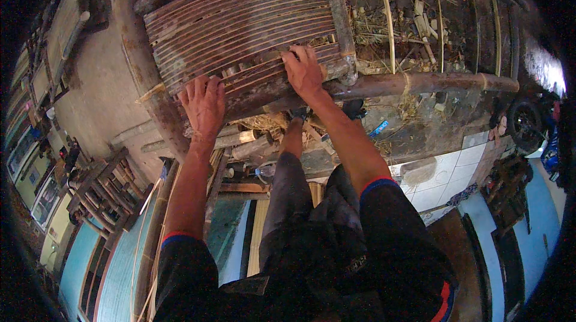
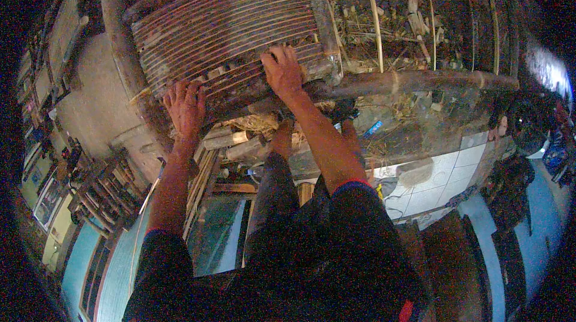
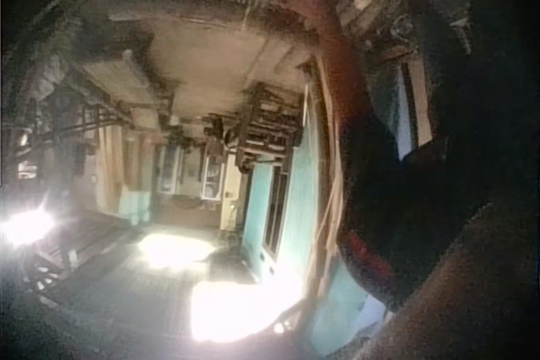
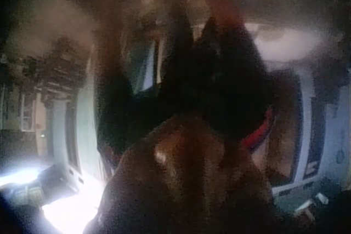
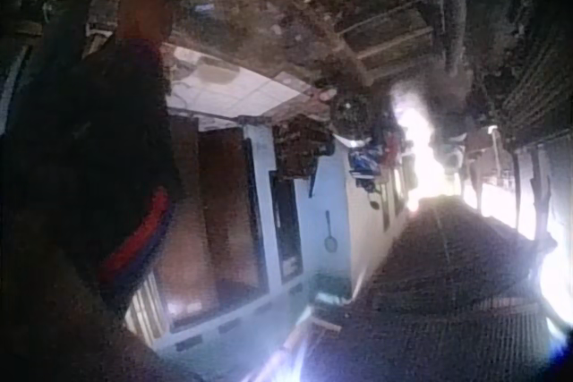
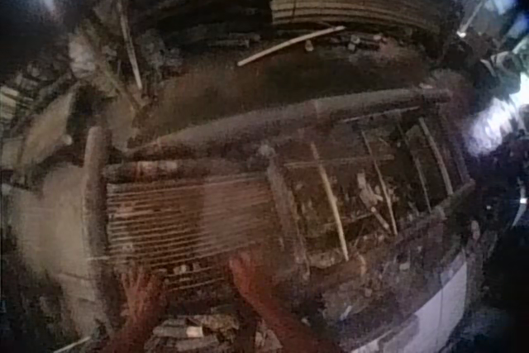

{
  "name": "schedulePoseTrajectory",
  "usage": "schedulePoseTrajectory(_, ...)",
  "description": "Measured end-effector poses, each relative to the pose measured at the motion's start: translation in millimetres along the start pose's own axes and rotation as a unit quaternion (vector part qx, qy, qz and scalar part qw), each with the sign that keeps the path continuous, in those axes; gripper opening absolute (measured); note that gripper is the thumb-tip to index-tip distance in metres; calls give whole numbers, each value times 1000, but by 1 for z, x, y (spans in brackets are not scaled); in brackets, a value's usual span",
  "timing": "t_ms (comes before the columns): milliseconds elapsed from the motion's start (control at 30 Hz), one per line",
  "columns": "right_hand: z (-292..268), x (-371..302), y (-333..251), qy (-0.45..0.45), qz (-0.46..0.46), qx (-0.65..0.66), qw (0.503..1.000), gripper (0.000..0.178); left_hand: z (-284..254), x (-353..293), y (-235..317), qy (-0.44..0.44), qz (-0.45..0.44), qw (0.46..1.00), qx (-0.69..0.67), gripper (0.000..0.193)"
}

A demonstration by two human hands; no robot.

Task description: The person weaves thin bamboo strips into a rectangular bamboo frame using a thin binding material. They repeatedly tie and tighten the bindings to secure the strips in place.

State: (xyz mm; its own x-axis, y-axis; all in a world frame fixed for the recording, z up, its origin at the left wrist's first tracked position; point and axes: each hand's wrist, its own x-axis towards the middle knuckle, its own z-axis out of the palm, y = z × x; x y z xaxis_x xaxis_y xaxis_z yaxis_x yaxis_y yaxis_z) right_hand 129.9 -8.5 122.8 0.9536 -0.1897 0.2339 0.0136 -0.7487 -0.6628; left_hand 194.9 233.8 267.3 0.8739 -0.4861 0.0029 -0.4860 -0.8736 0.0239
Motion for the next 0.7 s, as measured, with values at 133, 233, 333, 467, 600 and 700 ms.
schedulePoseTrajectory(133, 5, -2, 2, -4, 21, 18, 1000, 21, 6, -6, -6, 20, 25, 998, -54, 23)
schedulePoseTrajectory(233, 6, -4, 1, -27, 49, 35, 998, 21, 7, -10, -11, 21, 19, 996, -89, 23)
schedulePoseTrajectory(333, 5, -3, 4, -23, 32, 37, 999, 22, 7, -8, -10, 18, 5, 994, -111, 20)
schedulePoseTrajectory(467, 7, -1, 0, -23, 28, 27, 999, 18, 10, -11, -13, 38, 3, 995, -94, 18)
schedulePoseTrajectory(600, 2, -2, 2, -38, 15, 18, 999, 19, 20, -15, -9, 19, -19, 997, -75, 19)
schedulePoseTrajectory(700, 4, -2, 0, -21, 24, 27, 999, 20, 19, -6, -3, -35, -34, 999, -6, 18)
